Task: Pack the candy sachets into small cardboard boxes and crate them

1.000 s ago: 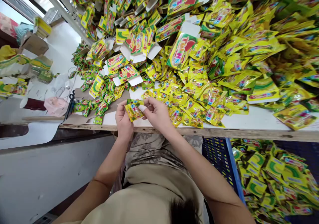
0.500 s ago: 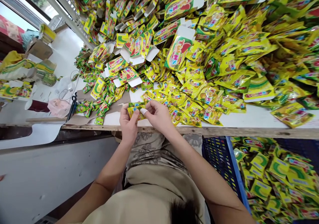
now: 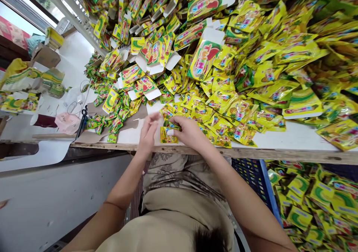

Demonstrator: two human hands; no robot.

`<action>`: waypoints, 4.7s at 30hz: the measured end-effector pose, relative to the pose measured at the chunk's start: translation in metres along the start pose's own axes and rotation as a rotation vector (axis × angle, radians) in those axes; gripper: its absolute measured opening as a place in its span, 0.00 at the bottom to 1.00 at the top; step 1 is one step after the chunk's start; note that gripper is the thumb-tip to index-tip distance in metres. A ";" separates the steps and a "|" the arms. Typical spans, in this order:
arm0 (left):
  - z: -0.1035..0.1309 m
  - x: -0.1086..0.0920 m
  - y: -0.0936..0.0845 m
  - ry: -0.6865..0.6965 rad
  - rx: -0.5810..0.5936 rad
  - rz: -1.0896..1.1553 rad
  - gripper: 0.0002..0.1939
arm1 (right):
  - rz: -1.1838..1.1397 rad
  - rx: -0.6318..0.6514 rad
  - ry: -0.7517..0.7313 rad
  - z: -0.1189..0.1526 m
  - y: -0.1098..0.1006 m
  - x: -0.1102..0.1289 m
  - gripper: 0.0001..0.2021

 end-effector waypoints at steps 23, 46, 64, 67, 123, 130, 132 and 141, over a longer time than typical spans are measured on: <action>-0.044 -0.032 0.030 0.505 0.362 -0.614 0.28 | -0.403 -0.438 0.031 0.028 -0.064 -0.008 0.11; 0.004 -0.007 0.046 0.194 -0.005 -0.547 0.32 | 0.342 -0.196 -0.151 -0.017 -0.041 0.045 0.16; 0.004 0.019 0.038 -0.291 0.127 0.408 0.21 | 0.355 -0.007 -0.261 -0.020 -0.043 0.042 0.16; 0.006 0.019 0.038 -0.351 0.150 0.509 0.22 | 0.345 -0.168 -0.326 -0.011 -0.052 0.061 0.18; 0.015 0.011 0.042 -0.247 0.202 0.438 0.25 | 0.422 0.107 -0.284 -0.042 -0.024 0.070 0.13; 0.015 0.019 0.041 -0.288 0.163 0.501 0.24 | 0.331 -0.039 -0.284 -0.028 -0.040 0.078 0.12; 0.015 0.020 0.042 -0.297 0.173 0.532 0.23 | 0.391 -0.034 -0.265 -0.019 -0.042 0.074 0.11; 0.012 0.023 0.039 -0.274 0.180 0.503 0.21 | 0.513 0.182 -0.246 -0.004 -0.015 0.058 0.16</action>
Point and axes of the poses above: each hand's wrist, its own z-axis away from the middle knuckle, its own y-axis out of the palm, x = y × z, the point moved 8 cm from there along -z, towards the middle knuckle, and after that the axes turned 4 degrees about -x, right-handed, at the moved point
